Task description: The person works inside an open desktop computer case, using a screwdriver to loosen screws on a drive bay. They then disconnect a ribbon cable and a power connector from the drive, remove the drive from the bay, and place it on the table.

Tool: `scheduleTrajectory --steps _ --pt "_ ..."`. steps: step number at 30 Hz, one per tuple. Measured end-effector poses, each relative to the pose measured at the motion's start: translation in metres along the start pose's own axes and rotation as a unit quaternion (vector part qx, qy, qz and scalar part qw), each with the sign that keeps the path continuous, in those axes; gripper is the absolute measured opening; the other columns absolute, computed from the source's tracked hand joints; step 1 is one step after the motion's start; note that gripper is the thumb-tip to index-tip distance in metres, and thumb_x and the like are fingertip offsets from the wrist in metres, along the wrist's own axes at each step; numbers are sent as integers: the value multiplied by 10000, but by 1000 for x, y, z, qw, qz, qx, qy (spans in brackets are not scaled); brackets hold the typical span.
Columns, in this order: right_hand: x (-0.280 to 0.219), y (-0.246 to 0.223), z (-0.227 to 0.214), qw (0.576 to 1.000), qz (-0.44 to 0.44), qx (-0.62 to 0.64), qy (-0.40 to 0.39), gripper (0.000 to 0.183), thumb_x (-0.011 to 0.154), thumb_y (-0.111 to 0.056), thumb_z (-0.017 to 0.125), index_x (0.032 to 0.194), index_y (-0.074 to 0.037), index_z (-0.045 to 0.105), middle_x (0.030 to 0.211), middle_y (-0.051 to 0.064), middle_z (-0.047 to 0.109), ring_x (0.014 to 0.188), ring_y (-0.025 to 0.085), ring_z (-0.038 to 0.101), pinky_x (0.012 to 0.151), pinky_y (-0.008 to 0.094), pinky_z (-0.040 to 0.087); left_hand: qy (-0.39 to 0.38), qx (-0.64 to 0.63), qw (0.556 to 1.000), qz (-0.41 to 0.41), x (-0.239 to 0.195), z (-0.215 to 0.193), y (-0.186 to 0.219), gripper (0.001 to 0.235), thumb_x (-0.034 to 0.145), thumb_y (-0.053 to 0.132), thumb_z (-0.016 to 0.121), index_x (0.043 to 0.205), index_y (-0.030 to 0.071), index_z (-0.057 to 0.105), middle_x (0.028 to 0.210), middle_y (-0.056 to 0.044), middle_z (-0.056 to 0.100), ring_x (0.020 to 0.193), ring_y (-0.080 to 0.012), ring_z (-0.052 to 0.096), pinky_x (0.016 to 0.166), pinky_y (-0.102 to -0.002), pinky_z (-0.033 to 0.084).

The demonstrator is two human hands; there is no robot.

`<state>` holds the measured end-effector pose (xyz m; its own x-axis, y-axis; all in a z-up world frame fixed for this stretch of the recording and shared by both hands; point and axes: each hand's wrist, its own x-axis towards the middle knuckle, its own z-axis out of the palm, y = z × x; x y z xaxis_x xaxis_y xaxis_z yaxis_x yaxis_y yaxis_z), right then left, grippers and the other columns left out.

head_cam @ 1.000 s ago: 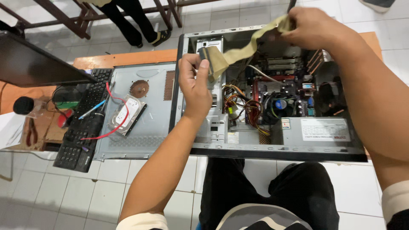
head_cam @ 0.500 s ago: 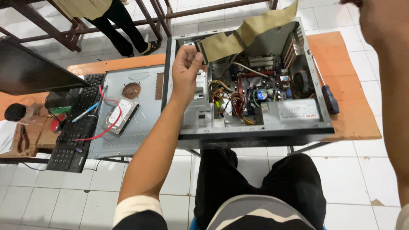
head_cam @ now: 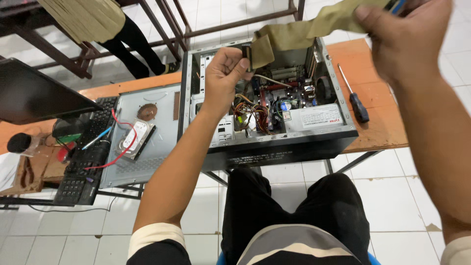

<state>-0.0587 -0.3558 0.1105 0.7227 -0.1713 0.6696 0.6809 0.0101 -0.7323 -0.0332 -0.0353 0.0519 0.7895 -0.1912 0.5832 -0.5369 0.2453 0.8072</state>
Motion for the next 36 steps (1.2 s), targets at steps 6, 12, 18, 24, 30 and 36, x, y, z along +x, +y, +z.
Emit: scheduleTrajectory --steps 6,12,18,24,30,36 --pt "-22 -21 23 979 87 175 -67 681 792 245 678 1281 -165 439 1224 42 533 1110 179 599 965 303 571 55 -46 997 -12 -5 20 0 174 965 188 719 1022 70 603 890 -74 669 741 -198 690 708 -332 661" --pt "-32 -33 29 968 118 191 -111 686 845 196 678 1378 -169 449 1287 43 548 1147 147 597 996 244 542 69 -67 995 -6 -11 25 4 145 967 156 717 1038 59 635 941 -78 691 834 -178 674 771 -356 689" --pt "-38 -30 36 954 123 264 -72 389 882 91 794 1143 -69 554 918 106 709 879 216 746 785 383 665 69 -60 996 1 -15 21 6 155 965 176 720 1027 69 628 908 -56 637 833 -156 635 765 -351 692" --pt "-44 -21 34 928 128 314 -155 260 919 37 743 1111 -66 601 1171 216 713 1109 364 744 925 497 698 76 -46 996 -15 -21 15 7 203 955 198 733 1059 62 625 942 -89 687 782 -236 734 715 -322 673" --pt "-46 -17 33 893 137 360 -232 190 981 -25 691 1099 -120 578 1304 245 654 1257 415 671 1119 603 609 75 -27 997 -6 -21 9 9 230 950 233 742 1066 76 621 903 -81 686 734 -224 733 682 -306 646" --pt "-45 -18 35 894 168 372 -184 272 922 -134 830 1112 -104 637 1248 194 708 1198 371 711 1053 509 641 70 -9 998 0 -21 10 9 237 948 243 746 1074 76 633 899 -81 688 754 -205 718 673 -282 633"
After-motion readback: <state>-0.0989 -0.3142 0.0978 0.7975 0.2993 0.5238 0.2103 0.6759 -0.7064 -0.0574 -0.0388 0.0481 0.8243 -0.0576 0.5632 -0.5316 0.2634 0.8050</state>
